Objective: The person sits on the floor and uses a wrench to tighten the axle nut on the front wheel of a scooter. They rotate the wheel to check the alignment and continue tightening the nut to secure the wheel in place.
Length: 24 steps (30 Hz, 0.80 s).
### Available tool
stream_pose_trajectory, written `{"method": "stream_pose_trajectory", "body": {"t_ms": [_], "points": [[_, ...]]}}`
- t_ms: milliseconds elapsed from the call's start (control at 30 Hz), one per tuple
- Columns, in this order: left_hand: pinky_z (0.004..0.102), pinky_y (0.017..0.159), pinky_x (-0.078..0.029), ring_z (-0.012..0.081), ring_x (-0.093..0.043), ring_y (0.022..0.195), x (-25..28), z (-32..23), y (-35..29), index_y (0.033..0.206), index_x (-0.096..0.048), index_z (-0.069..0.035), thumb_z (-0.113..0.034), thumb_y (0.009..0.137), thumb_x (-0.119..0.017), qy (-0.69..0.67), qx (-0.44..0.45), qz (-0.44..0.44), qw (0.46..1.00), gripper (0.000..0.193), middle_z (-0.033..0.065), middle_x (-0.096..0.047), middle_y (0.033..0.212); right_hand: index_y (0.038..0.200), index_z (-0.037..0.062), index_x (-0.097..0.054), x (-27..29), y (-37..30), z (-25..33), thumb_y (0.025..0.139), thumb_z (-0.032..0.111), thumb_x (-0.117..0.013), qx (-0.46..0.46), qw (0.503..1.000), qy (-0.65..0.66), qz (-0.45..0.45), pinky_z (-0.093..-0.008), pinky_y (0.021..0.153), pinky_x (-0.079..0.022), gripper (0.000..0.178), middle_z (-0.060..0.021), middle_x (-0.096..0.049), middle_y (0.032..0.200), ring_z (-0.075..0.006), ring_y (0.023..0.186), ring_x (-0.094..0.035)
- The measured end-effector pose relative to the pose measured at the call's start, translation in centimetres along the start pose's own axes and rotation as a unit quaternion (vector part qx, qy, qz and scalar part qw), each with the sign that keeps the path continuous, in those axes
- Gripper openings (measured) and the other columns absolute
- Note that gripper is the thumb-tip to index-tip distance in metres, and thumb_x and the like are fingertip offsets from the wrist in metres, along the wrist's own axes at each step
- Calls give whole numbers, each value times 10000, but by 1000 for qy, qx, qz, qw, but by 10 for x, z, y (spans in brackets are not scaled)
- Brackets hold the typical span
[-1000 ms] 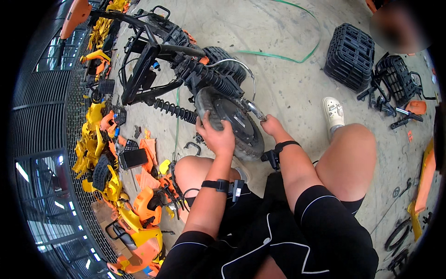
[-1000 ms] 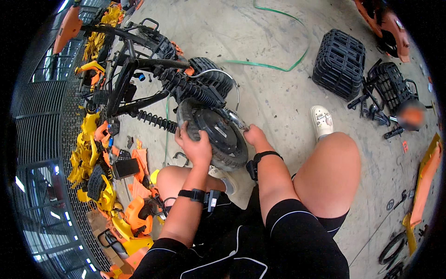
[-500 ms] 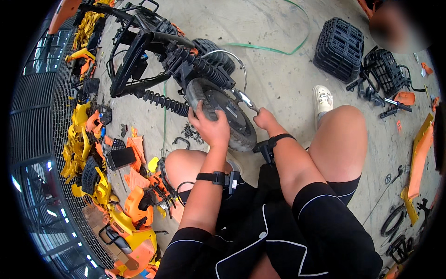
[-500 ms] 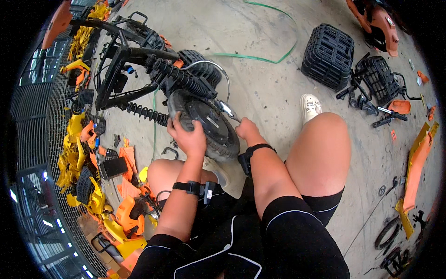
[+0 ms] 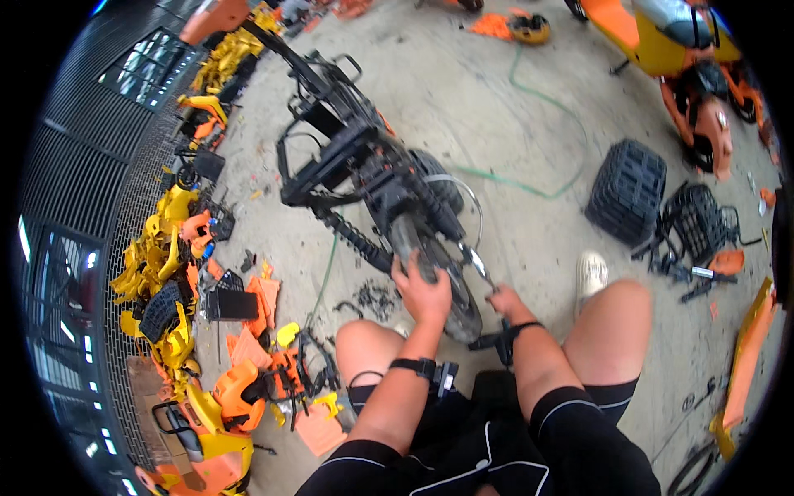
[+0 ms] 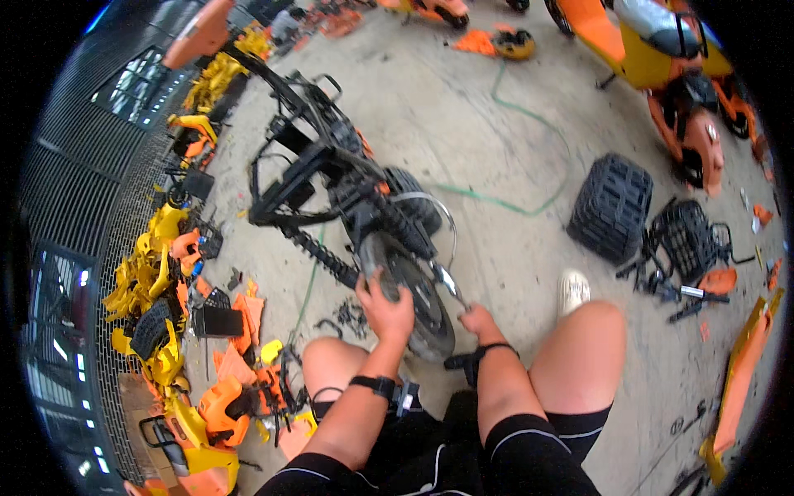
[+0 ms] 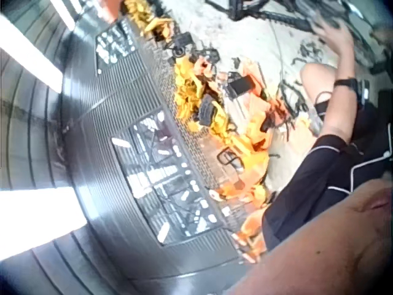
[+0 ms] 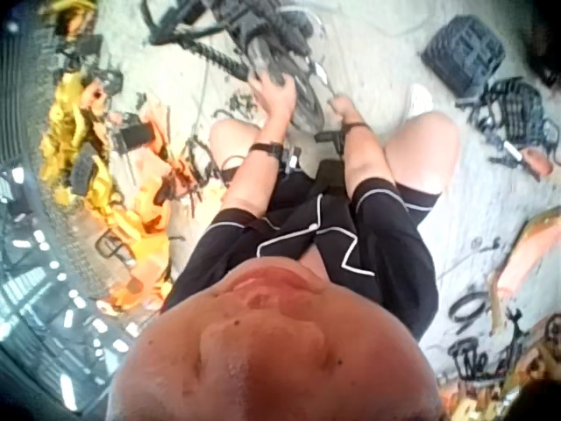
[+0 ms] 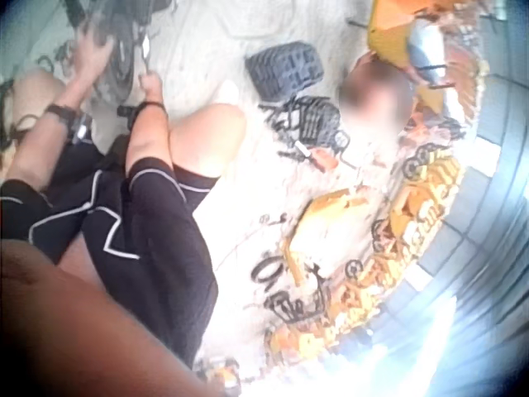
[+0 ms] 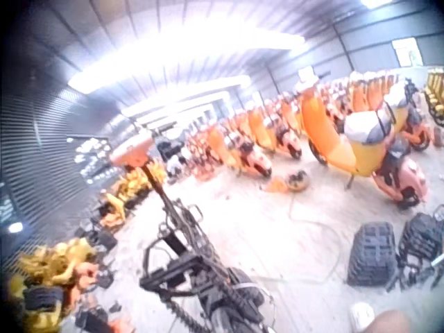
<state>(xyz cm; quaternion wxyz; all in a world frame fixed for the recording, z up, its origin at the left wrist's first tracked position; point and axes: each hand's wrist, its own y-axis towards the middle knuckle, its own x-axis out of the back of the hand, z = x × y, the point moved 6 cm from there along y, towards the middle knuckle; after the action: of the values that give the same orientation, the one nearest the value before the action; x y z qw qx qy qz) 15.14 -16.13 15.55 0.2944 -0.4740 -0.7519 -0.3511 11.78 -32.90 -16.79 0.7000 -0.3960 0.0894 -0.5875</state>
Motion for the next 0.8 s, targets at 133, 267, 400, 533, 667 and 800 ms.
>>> {"method": "stream_pose_trajectory", "body": {"t_ms": [133, 267, 400, 533, 667, 800], "points": [[476, 1066, -413, 429, -423, 1330, 8, 9, -4, 1337, -557, -191, -229, 791, -682, -6, 6, -11, 1000, 562, 208, -360, 1483, 1043, -31, -696, 9, -37, 8, 711, 271, -678, -6, 995, -53, -80, -442, 887, -523, 449, -273, -695, 1029, -422, 1011, -657], [475, 1069, -412, 421, -416, 1339, 8, 12, -4, 1335, -561, -200, -232, 793, -683, -3, 14, -9, 1000, 556, 200, -354, 1492, 1014, -48, -681, 11, -43, 8, 754, 337, -758, -9, 1000, -24, -14, -405, 847, -531, 471, -226, -714, 978, -357, 925, -686], [495, 1039, -439, 430, -428, 1320, 7, 8, -7, 1340, -565, -193, -243, 785, -673, -2, -6, -26, 1000, 567, 214, -389, 1460, 981, -28, -645, 5, -37, -6, 752, 262, -753, -53, 995, 76, 29, -416, 798, -532, 385, -199, -707, 910, -349, 867, -680], [494, 1022, -456, 438, -418, 1330, 7, 12, -17, 1349, -558, -192, -238, 785, -669, 12, -10, -21, 1000, 576, 210, -355, 1492, 960, -34, -644, 10, -50, -4, 761, 269, -699, 81, 992, -35, -88, -436, 810, -532, 367, -251, -694, 911, -390, 894, -677], [504, 996, -475, 463, -438, 1310, 10, 16, -29, 1415, -506, -202, -232, 780, -669, 30, -22, -16, 999, 656, 204, -295, 1542, 1043, -56, -645, 10, -65, 6, 877, 469, -598, 47, 995, -41, -73, -478, 896, -502, 554, -316, -667, 1035, -454, 1039, -634], [512, 998, -482, 480, -433, 1320, 9, 11, -34, 1476, -450, -217, -219, 763, -676, 5, -20, 11, 1000, 747, 224, -263, 1565, 1076, -73, -639, 17, -62, 7, 957, 515, -518, 30, 995, -46, -82, -482, 930, -484, 613, -338, -653, 1062, -468, 1076, -613]]}}
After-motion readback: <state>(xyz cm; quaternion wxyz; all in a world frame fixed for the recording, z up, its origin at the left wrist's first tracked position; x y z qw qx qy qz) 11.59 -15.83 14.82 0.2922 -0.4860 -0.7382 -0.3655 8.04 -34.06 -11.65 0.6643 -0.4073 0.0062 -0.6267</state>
